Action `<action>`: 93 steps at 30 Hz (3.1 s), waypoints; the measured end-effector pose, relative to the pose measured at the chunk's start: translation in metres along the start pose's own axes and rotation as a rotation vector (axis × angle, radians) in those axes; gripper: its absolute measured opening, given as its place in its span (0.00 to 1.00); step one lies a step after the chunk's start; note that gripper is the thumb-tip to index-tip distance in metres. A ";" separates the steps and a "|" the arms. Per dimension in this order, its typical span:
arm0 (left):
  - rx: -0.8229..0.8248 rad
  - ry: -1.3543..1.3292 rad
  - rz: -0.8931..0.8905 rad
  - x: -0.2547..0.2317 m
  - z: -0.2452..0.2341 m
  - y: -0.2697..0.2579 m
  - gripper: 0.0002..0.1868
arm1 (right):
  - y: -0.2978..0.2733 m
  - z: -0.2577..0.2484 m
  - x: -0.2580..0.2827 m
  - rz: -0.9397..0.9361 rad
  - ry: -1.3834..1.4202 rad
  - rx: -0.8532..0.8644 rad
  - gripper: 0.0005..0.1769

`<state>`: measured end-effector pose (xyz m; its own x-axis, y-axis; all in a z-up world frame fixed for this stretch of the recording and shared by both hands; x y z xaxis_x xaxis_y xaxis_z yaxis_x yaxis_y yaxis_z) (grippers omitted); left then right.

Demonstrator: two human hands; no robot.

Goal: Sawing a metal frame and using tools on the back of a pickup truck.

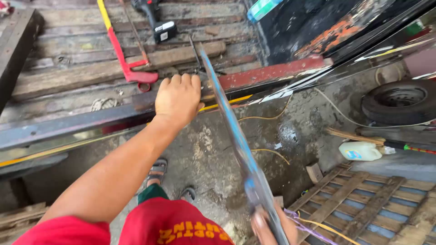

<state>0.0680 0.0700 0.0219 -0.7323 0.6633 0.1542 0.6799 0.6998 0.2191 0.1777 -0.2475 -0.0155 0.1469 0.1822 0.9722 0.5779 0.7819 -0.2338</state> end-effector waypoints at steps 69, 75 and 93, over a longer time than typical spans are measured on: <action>0.038 0.004 -0.005 0.000 -0.001 0.001 0.33 | 0.015 0.012 0.000 0.126 -0.082 -0.020 0.36; 0.022 0.016 -0.006 -0.002 -0.002 -0.004 0.34 | 0.082 0.085 0.046 -0.324 -0.085 0.153 0.33; 0.034 0.012 -0.012 -0.001 -0.007 0.000 0.35 | 0.061 0.062 0.029 -0.277 -0.079 0.119 0.30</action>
<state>0.0690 0.0673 0.0289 -0.7406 0.6519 0.1631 0.6720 0.7163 0.1881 0.1671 -0.1577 -0.0013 -0.0688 -0.0050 0.9976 0.4884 0.8718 0.0381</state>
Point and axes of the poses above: each hand's wrist, its own y-axis towards the middle knuckle, its own z-axis out of the palm, x = y × z, the point moved 10 cm from there along y, towards the middle knuckle, and after that the axes turned 15 degrees about y, right-handed, at the moved point
